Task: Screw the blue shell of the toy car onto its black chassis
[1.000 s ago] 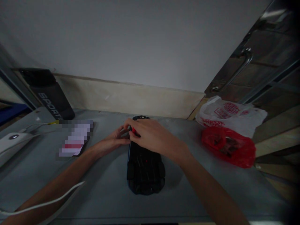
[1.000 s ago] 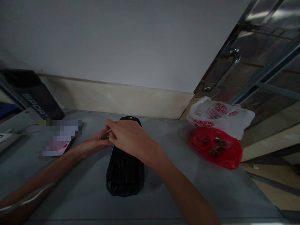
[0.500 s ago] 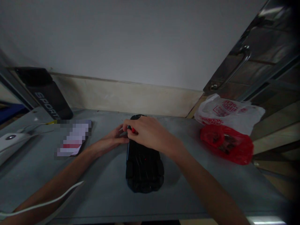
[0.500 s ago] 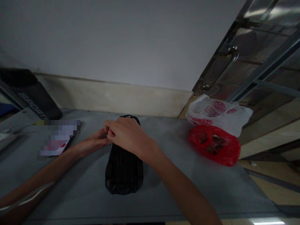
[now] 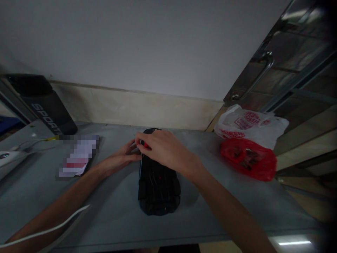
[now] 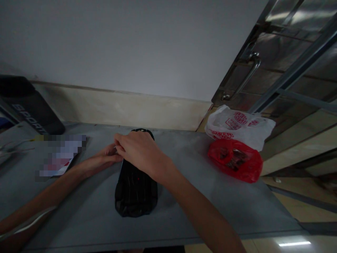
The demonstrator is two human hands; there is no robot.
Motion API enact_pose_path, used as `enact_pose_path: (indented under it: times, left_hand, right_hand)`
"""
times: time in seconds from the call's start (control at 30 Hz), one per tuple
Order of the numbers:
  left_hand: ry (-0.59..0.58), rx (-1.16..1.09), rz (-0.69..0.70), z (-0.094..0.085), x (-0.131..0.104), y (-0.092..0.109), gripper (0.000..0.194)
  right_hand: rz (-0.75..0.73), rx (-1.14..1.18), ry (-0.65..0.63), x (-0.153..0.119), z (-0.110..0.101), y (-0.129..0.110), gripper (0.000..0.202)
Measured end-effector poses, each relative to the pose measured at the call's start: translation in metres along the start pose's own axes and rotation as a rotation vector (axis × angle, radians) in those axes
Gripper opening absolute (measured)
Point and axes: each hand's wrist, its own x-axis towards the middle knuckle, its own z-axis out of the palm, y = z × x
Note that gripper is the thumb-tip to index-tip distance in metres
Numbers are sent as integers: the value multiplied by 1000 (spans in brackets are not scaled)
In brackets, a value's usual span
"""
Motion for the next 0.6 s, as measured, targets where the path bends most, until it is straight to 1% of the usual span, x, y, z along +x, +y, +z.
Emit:
enact_pose_path:
  times: [0.07,0.13,0.23,0.3,0.37,0.43,0.53,0.6]
  left_hand:
    - [-21,-12,3,-3,1,-2,65]
    - [-43,-20,5,-6,2,-4,66]
    - [-56,-19,9,-11,3,-8,57]
    - [-61,-11,10,-11,3,-10,55]
    - [-65,-5,8,-11,3,-9,63]
    - [-60,-1,1,-10,2,-8,71]
    - [-46,5,-15,-8,1,-5,74]
    - [-23,14,-29,-8,0,-4,71]
  right_hand:
    - [13,3,-7,0,0,0,24]
    - [-16,49,-4,0,-1,1,23]
    - [-93,133,-21,0,0,2,22]
    - [-84,119,-18,2,1,2,23]
    - [-44,62,-8,3,2,2,20]
    - [-18,18,-9,2,2,3,24]
    - [-57,43,-13,0,0,4,21]
    - [-108,87,-7,0,-1,6,26]
